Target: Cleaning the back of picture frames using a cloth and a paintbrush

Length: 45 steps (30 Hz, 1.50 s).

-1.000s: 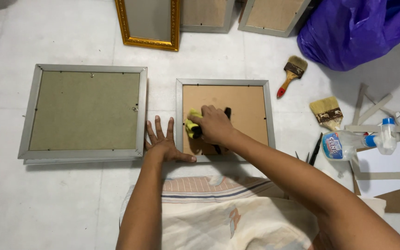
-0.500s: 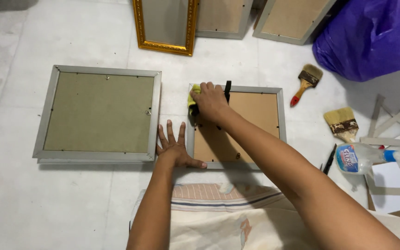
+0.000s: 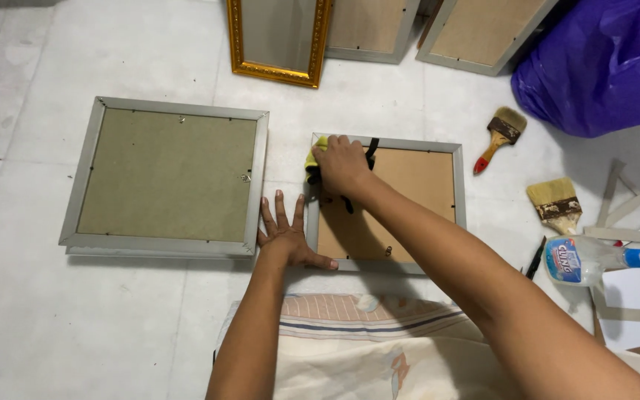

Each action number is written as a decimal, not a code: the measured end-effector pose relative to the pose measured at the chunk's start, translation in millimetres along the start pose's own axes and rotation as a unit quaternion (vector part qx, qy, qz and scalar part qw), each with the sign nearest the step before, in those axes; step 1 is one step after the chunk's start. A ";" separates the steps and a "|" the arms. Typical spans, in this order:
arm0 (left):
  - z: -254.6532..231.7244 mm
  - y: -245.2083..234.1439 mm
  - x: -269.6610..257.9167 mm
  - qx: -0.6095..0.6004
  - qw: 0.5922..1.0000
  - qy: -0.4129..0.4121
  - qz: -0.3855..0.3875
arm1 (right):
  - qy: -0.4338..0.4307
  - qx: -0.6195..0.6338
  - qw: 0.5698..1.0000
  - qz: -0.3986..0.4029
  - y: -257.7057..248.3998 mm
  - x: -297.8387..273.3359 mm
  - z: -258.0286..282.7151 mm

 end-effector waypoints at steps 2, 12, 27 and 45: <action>0.9 1.7 1.7 0.002 1.000 -0.002 0.002 | 0.007 0.007 1.000 0.010 4.0 12.9 -5.3; 4.1 5.3 6.9 -0.026 1.000 0.000 -0.010 | 0.019 0.098 0.985 0.139 17.9 25.3 -12.9; 6.0 11.1 13.5 0.001 0.999 -0.023 -0.032 | -0.138 0.054 0.988 0.033 -22.6 -213.9 38.0; -1.2 6.9 -0.7 0.021 0.999 -0.008 -0.038 | 0.012 -0.114 0.964 0.238 45.2 -286.3 -189.4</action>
Point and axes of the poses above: each hand's wrist, its own x-axis towards the middle knuckle, its own y-axis out of the palm, z = x × y, the point moved 2 cm from there along x, towards the middle knuckle, and after that the axes turned 12 degrees about y, right-handed, at the moved point
